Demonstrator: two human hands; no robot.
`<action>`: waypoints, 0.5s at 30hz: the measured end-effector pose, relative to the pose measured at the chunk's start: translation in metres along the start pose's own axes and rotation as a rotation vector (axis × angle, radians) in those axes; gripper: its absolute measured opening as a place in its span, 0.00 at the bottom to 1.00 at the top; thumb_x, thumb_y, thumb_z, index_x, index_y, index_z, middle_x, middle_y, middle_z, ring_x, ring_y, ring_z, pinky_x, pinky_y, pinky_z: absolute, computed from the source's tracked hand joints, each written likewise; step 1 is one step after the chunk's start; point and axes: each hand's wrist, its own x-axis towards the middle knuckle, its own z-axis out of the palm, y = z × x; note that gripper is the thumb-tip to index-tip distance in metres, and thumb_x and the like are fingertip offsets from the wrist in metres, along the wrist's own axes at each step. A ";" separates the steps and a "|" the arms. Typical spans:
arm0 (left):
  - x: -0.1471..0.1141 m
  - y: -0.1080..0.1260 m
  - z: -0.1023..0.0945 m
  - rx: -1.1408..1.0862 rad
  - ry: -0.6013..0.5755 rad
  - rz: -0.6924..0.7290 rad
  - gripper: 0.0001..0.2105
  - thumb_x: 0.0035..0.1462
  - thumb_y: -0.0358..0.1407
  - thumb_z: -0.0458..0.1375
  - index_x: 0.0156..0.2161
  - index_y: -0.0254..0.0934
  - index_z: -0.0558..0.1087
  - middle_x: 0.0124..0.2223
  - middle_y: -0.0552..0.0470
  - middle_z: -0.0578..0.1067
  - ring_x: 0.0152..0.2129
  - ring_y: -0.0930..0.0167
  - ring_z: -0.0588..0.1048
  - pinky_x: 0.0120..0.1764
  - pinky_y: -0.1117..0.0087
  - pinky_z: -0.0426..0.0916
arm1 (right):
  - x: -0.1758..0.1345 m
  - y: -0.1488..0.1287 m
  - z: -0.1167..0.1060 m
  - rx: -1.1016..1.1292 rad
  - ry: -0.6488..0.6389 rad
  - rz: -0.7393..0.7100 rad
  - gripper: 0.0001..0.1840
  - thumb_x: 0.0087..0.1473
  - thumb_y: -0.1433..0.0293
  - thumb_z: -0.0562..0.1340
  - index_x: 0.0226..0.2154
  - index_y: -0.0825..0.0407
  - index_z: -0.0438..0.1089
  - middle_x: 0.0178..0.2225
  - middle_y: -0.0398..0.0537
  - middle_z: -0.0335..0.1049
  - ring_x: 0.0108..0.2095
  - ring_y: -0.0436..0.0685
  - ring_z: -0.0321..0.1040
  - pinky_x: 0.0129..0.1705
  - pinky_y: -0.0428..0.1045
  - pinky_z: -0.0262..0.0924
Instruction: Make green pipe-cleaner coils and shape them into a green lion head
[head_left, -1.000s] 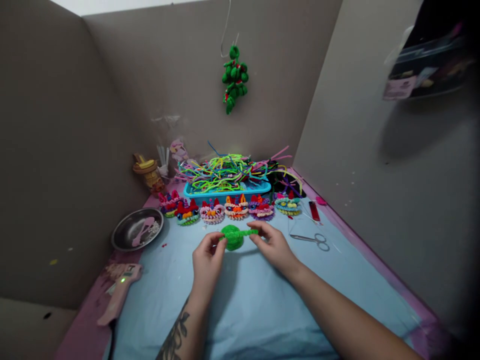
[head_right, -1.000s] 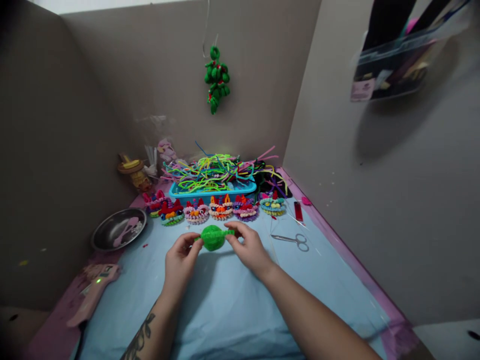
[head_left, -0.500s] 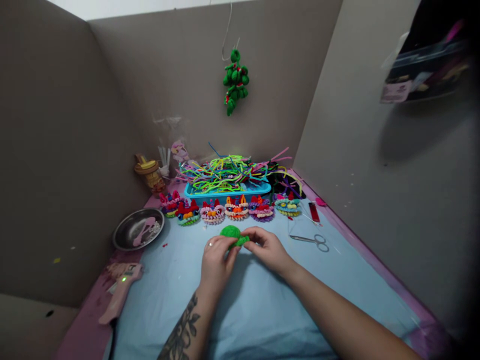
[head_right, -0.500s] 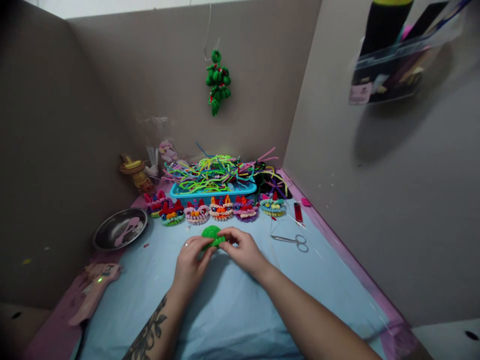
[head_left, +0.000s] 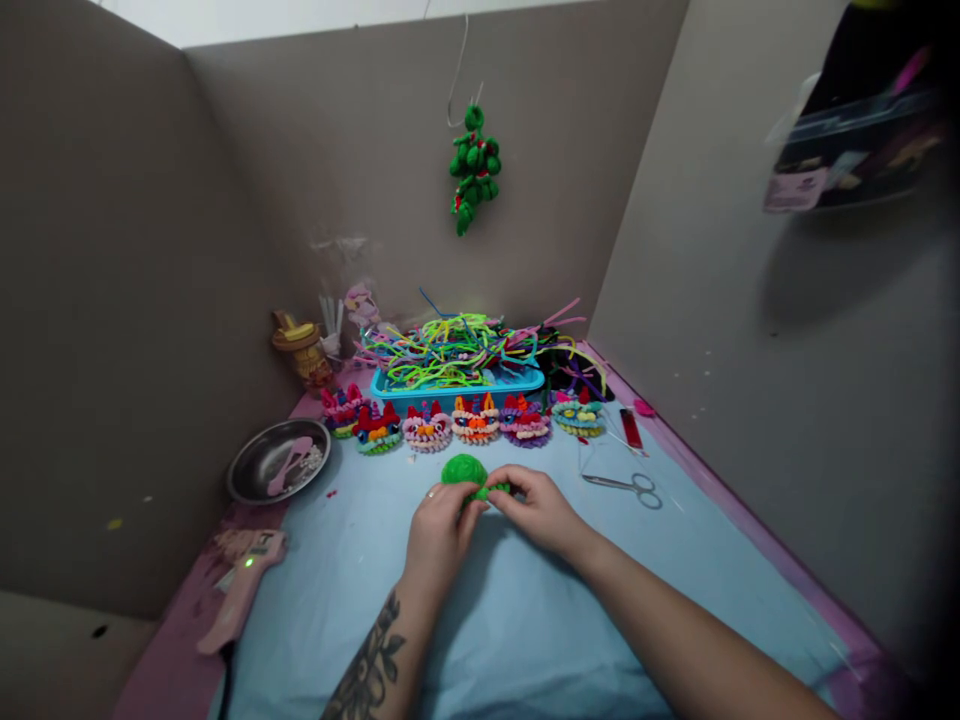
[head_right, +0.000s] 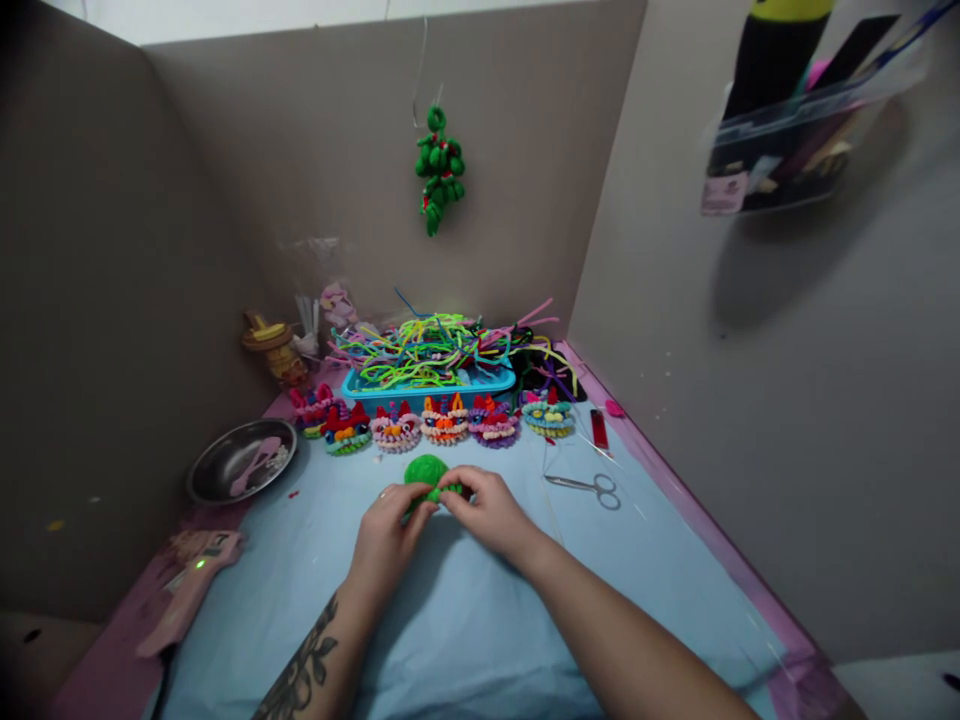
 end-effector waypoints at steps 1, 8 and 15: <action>0.000 0.000 0.000 -0.004 -0.010 -0.008 0.06 0.58 0.33 0.56 0.40 0.37 0.73 0.35 0.48 0.78 0.33 0.67 0.76 0.36 0.67 0.70 | 0.000 -0.001 0.000 -0.013 0.008 -0.013 0.06 0.52 0.70 0.60 0.33 0.52 0.72 0.31 0.46 0.73 0.32 0.53 0.67 0.34 0.47 0.61; 0.004 0.006 -0.005 -0.025 -0.026 -0.020 0.05 0.58 0.34 0.57 0.38 0.36 0.73 0.34 0.48 0.77 0.33 0.67 0.73 0.37 0.66 0.68 | -0.002 -0.004 -0.002 -0.011 0.004 -0.079 0.05 0.52 0.72 0.60 0.32 0.52 0.72 0.32 0.46 0.72 0.35 0.54 0.68 0.39 0.49 0.62; 0.008 0.007 -0.010 -0.015 0.066 -0.023 0.04 0.57 0.33 0.57 0.35 0.36 0.74 0.32 0.50 0.77 0.32 0.67 0.72 0.37 0.66 0.65 | 0.000 0.008 -0.005 0.200 0.028 -0.016 0.16 0.51 0.70 0.61 0.45 0.52 0.67 0.38 0.48 0.72 0.37 0.54 0.70 0.40 0.50 0.65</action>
